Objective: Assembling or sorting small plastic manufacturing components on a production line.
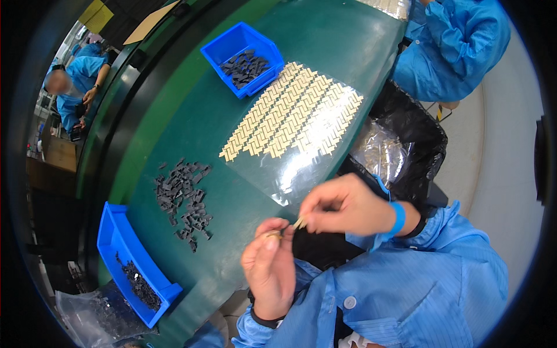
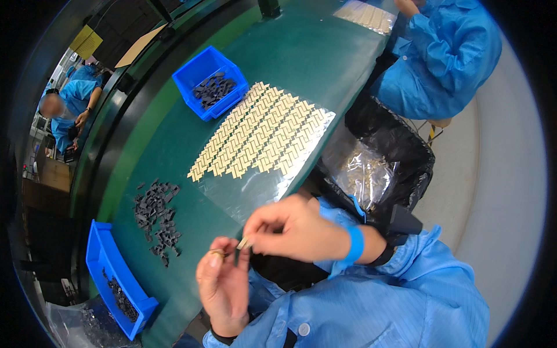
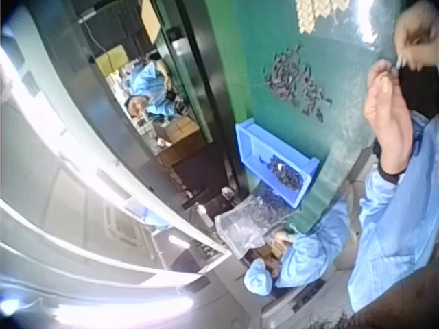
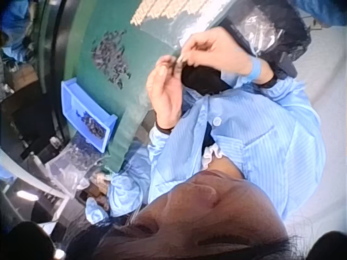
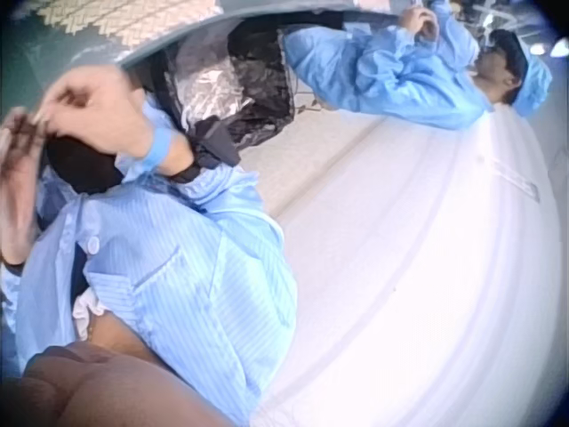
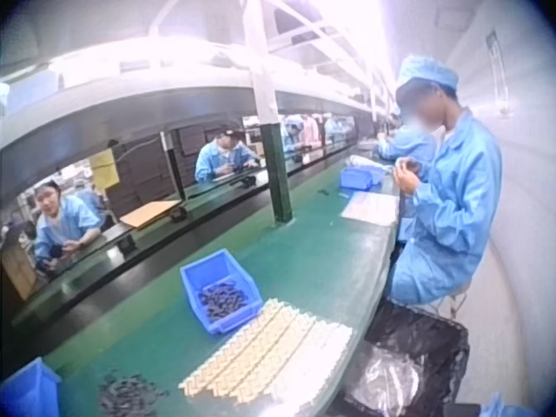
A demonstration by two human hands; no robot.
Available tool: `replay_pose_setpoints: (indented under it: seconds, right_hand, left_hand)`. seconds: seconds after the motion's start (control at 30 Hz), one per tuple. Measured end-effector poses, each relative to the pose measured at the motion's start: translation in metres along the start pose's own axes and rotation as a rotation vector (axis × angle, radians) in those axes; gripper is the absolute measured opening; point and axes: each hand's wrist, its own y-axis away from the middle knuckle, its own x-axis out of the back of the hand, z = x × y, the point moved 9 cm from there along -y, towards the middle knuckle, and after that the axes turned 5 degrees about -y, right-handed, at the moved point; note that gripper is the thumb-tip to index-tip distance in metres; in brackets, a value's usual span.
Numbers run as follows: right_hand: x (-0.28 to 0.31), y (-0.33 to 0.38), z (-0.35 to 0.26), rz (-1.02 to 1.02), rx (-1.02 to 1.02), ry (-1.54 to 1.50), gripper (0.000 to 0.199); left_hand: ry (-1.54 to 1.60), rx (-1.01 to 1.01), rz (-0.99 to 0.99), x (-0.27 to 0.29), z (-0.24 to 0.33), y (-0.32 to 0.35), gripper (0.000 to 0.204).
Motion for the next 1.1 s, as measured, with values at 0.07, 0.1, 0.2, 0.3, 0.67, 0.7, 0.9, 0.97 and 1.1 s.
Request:
replay_pose_setpoints:
  seconds: [0.07, 0.1, 0.2, 0.3, 0.67, 0.7, 0.9, 0.97, 1.1]
  right_hand:
    - [0.043, 0.004, -0.022, 0.144, 0.014, 0.160, 0.008]
    - [0.069, 0.010, -0.040, 0.203, 0.134, 0.438, 0.007]
    - [0.140, 0.032, -0.076, 0.436, 0.164, 1.113, 0.011]
    - [0.186, 0.048, -0.069, 0.475, -0.045, 1.673, 0.016]
    - [0.043, -0.001, -0.058, -0.068, 0.337, 0.686, 0.010]
    - [0.017, -0.006, -0.049, -0.221, 0.247, 0.491, 0.013]
    - [-0.045, -0.018, -0.027, -0.606, 0.163, 0.344, 0.019]
    - [-0.048, -0.022, -0.021, -0.645, 0.117, 0.331, 0.020]
    - [-0.054, -0.022, -0.016, -0.718, 0.072, 0.388, 0.019]
  left_hand:
    - [-0.128, -0.131, 0.032, 0.006, 0.020, -0.001, 0.012]
    - [-0.212, -0.208, 0.029, 0.007, 0.029, -0.001, 0.011]
    - [-0.633, -0.488, 0.097, 0.012, 0.066, 0.009, 0.009]
    - [-0.891, -0.582, 0.189, 0.012, 0.084, 0.019, 0.009]
    - [-1.676, -1.207, -0.369, -0.064, 0.065, 0.048, 0.030]
    - [-1.690, -1.207, -0.375, -0.063, 0.065, 0.051, 0.030]
    - [-1.814, -1.293, -0.535, -0.068, 0.056, 0.067, 0.023]
    - [-1.807, -1.261, -0.525, -0.068, 0.057, 0.067, 0.028]
    - [-1.813, -1.198, -0.585, -0.066, 0.055, 0.066, 0.024]
